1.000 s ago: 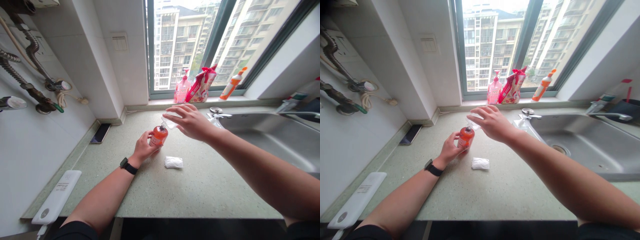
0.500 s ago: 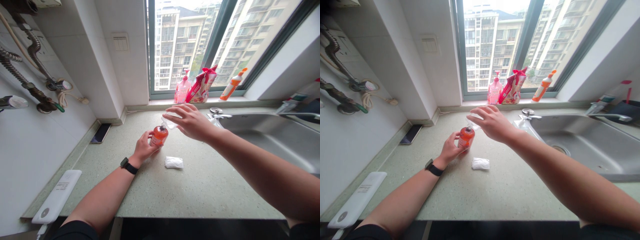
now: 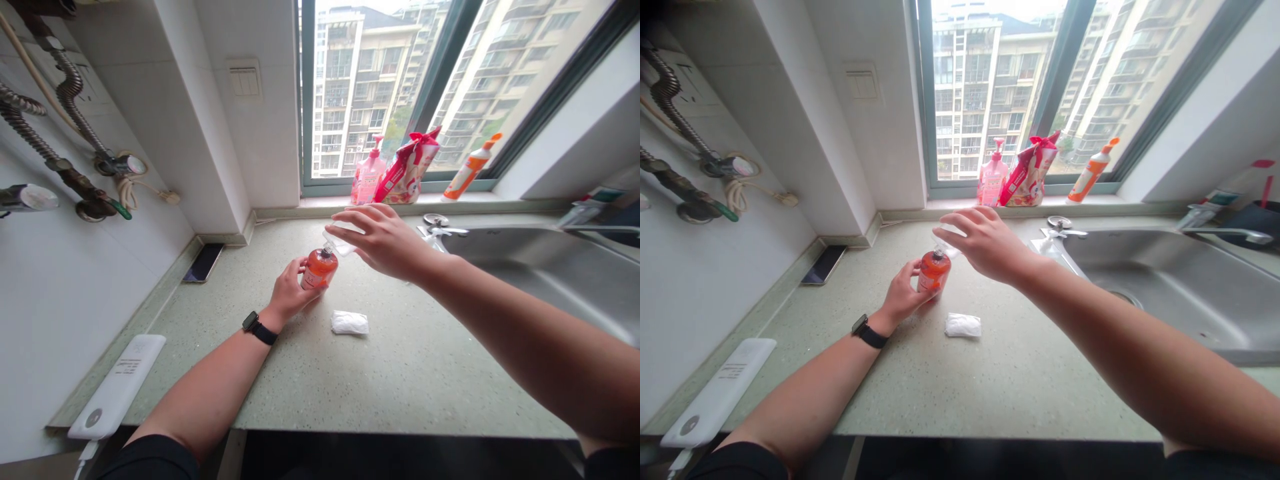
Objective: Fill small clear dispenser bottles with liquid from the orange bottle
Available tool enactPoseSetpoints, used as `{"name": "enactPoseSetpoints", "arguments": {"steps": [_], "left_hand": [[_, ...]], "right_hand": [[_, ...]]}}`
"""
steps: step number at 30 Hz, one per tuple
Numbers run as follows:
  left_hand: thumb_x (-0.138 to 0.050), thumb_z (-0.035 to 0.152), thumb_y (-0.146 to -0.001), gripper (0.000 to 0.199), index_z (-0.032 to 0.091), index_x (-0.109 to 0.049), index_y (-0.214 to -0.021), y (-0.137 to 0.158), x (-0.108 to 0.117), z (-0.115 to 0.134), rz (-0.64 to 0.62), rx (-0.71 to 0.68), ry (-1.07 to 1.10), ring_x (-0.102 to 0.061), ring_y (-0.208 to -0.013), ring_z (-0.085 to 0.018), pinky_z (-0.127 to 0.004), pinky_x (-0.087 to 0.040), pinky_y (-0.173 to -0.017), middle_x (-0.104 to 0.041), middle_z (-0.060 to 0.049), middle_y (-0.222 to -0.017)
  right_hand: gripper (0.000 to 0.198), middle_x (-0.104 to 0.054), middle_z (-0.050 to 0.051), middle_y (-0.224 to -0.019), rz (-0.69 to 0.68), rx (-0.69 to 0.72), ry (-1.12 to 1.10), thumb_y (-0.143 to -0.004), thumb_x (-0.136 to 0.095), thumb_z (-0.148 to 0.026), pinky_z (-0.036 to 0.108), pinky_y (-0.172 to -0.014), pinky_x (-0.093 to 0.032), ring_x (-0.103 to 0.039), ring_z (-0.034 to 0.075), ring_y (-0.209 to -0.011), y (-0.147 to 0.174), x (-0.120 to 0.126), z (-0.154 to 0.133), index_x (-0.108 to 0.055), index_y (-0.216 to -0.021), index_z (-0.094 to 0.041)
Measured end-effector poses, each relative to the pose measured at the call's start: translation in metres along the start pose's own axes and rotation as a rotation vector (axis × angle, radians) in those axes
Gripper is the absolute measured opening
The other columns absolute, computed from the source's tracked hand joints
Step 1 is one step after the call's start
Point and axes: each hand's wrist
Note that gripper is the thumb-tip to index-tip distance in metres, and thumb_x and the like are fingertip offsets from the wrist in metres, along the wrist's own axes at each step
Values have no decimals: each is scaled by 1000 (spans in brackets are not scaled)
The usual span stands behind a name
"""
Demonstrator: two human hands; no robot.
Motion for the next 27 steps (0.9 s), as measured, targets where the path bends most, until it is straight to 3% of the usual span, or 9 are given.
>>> {"name": "enactPoseSetpoints", "arguments": {"steps": [14,21,27], "left_hand": [[-84,52,-87,63,21,-62,-137,-1,-1,-3,-7,-59,-4,-75,-110,-28,-45,-64,-97,-74,-13,-128],[-85,53,-85,64,21,-61,-136,0,-1,-2,-9,-43,14,-75,-111,-29,-46,-63,-98,-73,-13,-130],[-86,53,-85,65,22,-61,-135,0,-1,-2,-11,-27,14,-75,-112,-29,-47,-63,-98,-73,-13,-130]], "right_hand": [[49,-65,10,-151,-34,9,2,-103,-56,-12,49,-115,-40,-56,30,-136,-4,5,-4,-64,-148,-28],[62,-65,8,-152,-42,12,-19,-99,-60,-8,50,-115,-40,-55,31,-137,-6,7,-4,-58,-155,-35],[54,-65,8,-152,-31,22,7,-103,-54,-10,48,-114,-40,-56,29,-135,-8,6,-6,-61,-151,-32]]}}
Point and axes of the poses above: each hand's wrist, its own y-axis away from the middle knuckle, its own x-axis out of the back of the hand, z = x × y
